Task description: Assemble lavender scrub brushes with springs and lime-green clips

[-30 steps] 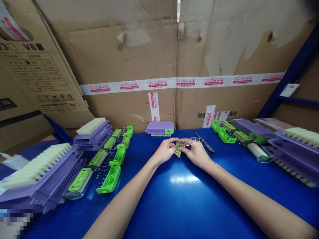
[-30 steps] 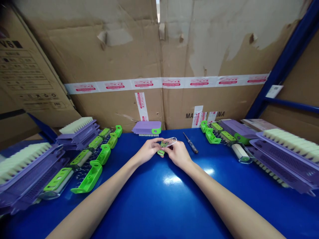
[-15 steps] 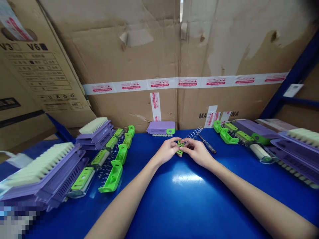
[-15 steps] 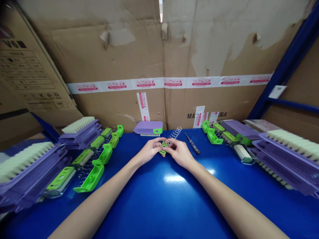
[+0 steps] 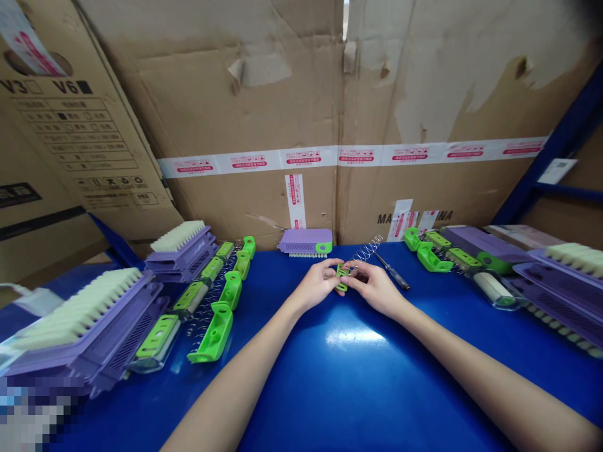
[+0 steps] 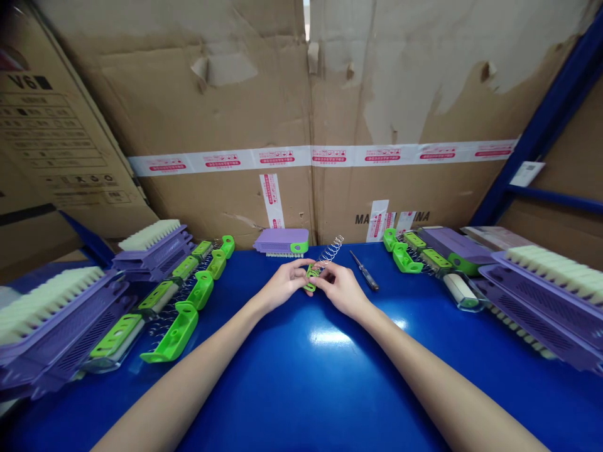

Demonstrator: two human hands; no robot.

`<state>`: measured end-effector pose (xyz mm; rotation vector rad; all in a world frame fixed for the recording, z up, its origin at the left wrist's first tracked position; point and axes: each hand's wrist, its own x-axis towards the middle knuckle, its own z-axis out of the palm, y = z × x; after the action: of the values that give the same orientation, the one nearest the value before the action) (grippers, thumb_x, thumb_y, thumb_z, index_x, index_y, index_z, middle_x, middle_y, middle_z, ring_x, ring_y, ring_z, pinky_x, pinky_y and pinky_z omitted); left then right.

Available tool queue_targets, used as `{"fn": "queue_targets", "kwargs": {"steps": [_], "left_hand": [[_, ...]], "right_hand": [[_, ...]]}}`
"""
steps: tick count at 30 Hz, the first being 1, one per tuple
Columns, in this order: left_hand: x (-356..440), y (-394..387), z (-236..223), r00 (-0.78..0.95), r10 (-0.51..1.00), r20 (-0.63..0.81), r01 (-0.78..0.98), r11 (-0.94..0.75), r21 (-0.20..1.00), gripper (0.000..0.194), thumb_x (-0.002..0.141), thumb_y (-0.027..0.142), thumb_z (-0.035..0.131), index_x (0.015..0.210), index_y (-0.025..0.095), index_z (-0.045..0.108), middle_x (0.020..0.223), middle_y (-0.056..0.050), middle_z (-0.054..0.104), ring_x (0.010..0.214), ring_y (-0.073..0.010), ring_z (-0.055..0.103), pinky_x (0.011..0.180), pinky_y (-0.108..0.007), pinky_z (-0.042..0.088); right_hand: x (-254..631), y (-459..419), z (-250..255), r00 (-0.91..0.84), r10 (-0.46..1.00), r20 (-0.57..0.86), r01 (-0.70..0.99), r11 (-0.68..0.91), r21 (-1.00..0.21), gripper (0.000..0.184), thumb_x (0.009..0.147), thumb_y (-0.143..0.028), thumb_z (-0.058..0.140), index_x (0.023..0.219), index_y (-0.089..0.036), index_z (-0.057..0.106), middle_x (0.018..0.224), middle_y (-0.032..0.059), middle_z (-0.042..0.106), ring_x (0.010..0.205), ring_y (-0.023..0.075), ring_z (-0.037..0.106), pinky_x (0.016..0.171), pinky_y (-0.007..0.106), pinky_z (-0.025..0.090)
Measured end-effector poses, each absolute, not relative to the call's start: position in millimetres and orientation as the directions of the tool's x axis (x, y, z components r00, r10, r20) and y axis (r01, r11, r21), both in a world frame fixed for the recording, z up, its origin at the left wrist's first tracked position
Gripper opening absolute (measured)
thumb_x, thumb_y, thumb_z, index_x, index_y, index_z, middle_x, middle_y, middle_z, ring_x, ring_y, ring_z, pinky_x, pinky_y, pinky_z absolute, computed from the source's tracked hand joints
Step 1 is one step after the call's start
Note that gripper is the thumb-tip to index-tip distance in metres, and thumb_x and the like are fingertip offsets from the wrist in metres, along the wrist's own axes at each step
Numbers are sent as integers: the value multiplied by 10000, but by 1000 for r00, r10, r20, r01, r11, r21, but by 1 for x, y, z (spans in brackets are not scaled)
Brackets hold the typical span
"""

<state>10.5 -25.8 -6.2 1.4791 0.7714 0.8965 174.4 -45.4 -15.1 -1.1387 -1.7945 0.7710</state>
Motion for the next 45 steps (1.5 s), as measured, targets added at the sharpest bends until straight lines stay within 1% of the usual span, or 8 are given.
{"fn": "queue_targets", "kwargs": {"steps": [3, 10, 16, 24, 31, 41, 45], "left_hand": [[10, -25, -7, 490, 866, 101, -35, -96, 995, 425, 714, 98, 606, 1124, 86, 496, 604, 22, 630, 541, -124, 626, 640, -276, 488], [11, -26, -5, 477, 875, 78, -14, -81, 997, 429, 715, 61, 568, 1137, 77, 492, 599, 27, 621, 527, -120, 619, 639, -274, 486], [11, -25, -8, 489, 867, 93, -32, -89, 996, 427, 709, 110, 619, 1122, 93, 510, 580, 46, 589, 519, -118, 615, 610, -266, 490], [12, -26, -7, 478, 875, 83, -4, -92, 996, 426, 707, 75, 577, 1127, 88, 510, 556, 53, 568, 515, -127, 611, 610, -270, 485], [13, -28, -5, 458, 886, 69, 21, -88, 996, 413, 721, 31, 512, 1131, 75, 508, 579, 40, 580, 506, -124, 606, 613, -278, 488], [13, -27, -6, 464, 882, 79, 12, -96, 995, 412, 710, 45, 549, 1119, 87, 516, 578, 44, 582, 507, -114, 604, 597, -260, 492], [13, -28, -5, 457, 887, 73, 31, -98, 995, 414, 712, 41, 531, 1123, 81, 512, 572, 46, 580, 507, -115, 603, 606, -266, 495]], "right_hand": [[174, -45, -16, -215, 916, 338, 402, 398, -825, 293, 789, -390, 596, 971, -162, 621, 739, 23, 663, 681, 172, 603, 679, 307, 463], [174, -47, -15, -219, 916, 336, 413, 398, -819, 292, 793, -396, 594, 971, -167, 623, 734, 18, 655, 674, 170, 595, 666, 304, 457], [174, -48, -13, -241, 910, 338, 443, 413, -796, 234, 794, -363, 587, 917, -168, 623, 746, 19, 663, 682, 168, 596, 663, 302, 458], [173, -50, -12, -249, 909, 335, 450, 415, -791, 200, 788, -321, 581, 910, -167, 618, 779, 22, 668, 691, 165, 592, 658, 295, 453], [173, -51, -11, -243, 910, 336, 474, 414, -777, 224, 812, -356, 560, 925, -170, 611, 755, 20, 661, 685, 168, 593, 662, 299, 444], [173, -49, -14, -233, 915, 331, 473, 404, -783, 223, 812, -355, 566, 928, -171, 613, 755, 18, 661, 687, 164, 594, 658, 291, 433], [173, -50, -13, -236, 916, 325, 469, 400, -787, 229, 816, -363, 561, 926, -168, 611, 757, 21, 660, 685, 163, 588, 654, 288, 429]]}}
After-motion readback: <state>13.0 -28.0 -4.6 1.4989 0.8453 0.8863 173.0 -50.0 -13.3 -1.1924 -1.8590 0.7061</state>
